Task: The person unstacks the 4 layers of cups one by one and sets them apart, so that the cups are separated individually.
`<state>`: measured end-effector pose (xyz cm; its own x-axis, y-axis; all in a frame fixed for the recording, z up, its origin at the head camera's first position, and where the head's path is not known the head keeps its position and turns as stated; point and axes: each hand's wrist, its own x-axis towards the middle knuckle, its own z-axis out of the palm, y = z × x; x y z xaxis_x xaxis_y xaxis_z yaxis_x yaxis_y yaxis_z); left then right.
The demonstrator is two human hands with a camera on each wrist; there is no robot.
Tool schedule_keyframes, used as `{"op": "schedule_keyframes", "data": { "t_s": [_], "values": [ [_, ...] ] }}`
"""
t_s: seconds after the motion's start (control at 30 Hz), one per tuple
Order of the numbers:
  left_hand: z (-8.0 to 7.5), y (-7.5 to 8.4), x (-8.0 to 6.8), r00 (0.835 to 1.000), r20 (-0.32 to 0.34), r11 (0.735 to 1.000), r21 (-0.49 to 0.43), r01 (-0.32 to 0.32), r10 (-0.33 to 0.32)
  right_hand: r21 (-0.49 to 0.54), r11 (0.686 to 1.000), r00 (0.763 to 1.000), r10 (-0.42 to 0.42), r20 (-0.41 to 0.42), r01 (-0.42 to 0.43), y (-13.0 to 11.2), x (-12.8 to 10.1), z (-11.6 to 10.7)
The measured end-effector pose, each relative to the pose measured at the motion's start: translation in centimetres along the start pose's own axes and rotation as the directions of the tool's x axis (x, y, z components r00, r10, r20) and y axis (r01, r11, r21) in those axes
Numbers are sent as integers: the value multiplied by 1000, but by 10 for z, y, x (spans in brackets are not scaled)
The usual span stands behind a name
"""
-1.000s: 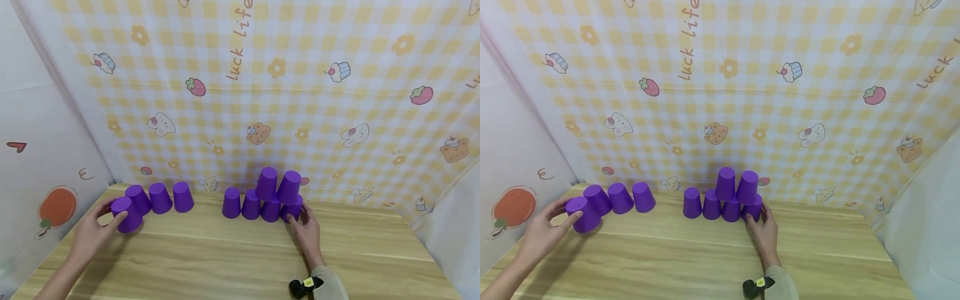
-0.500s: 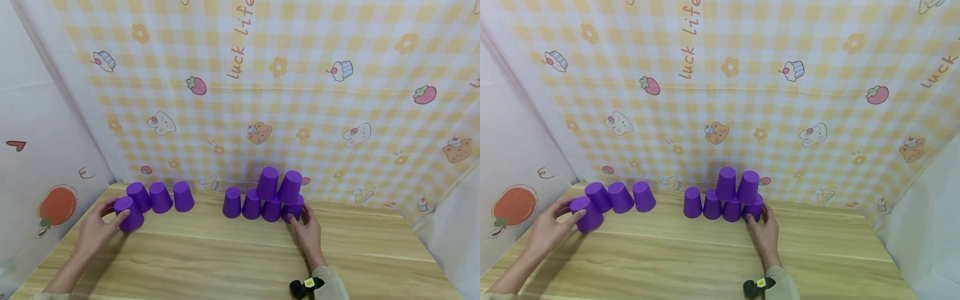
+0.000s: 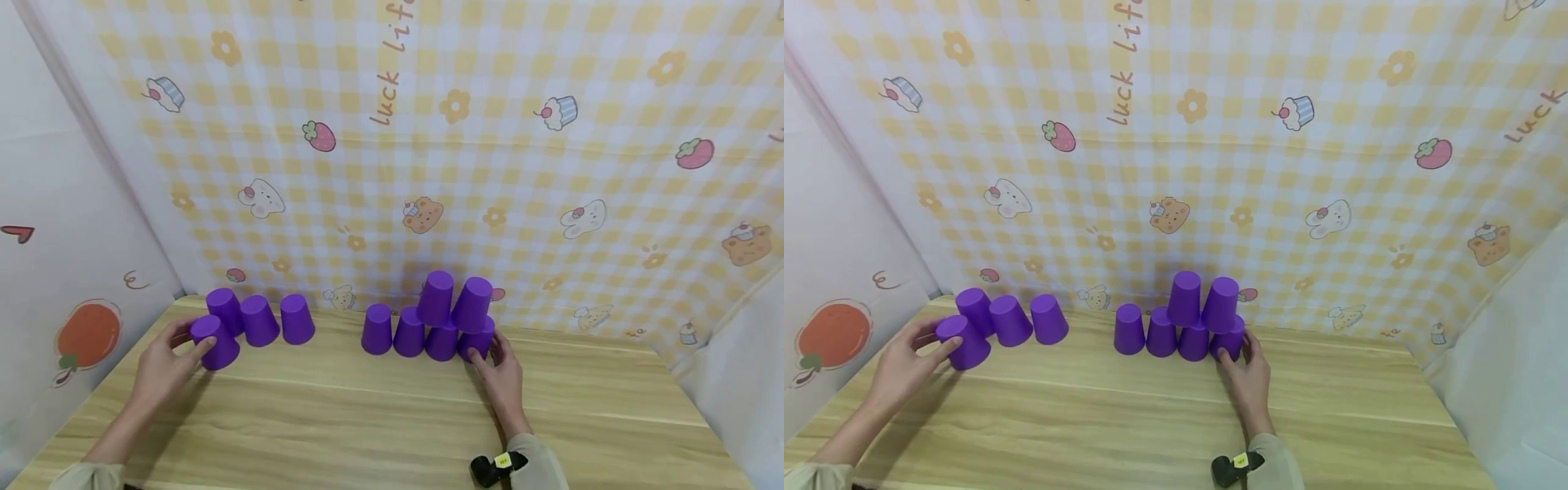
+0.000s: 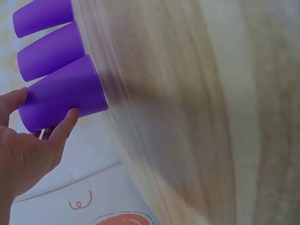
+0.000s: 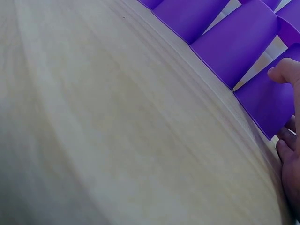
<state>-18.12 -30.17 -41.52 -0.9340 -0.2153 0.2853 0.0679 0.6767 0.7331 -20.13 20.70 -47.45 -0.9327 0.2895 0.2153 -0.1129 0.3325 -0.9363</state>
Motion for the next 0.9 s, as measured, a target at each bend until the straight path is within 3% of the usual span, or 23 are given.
{"op": "schedule_keyframes", "data": {
  "t_s": [0.27, 0.43, 0.57, 0.73, 0.9],
  "values": [
    [-2, 8, 2, 1000, 6, 999, -29, 23, -23, -20, 1000, 1000, 9, -9, -9, 2, 1, 3],
    [-6, 22, 0, 994, -103, 998, -56, 19, -25, -16, 1000, 1000, 9, -1, -9, 2, -1, 2],
    [-5, 43, -3, 977, -211, 996, -87, -5, -14, -8, 1000, 1000, 8, 4, -7, 2, -1, 2],
    [4, 78, -5, 960, -265, 982, -133, -133, 93, -15, 1000, 1000, 9, 1, -9, 4, 0, 1],
    [21, 114, -5, 932, -245, 932, -180, -315, 267, -31, 999, 1000, 9, -15, -9, 3, 0, 0]
  ]
}}
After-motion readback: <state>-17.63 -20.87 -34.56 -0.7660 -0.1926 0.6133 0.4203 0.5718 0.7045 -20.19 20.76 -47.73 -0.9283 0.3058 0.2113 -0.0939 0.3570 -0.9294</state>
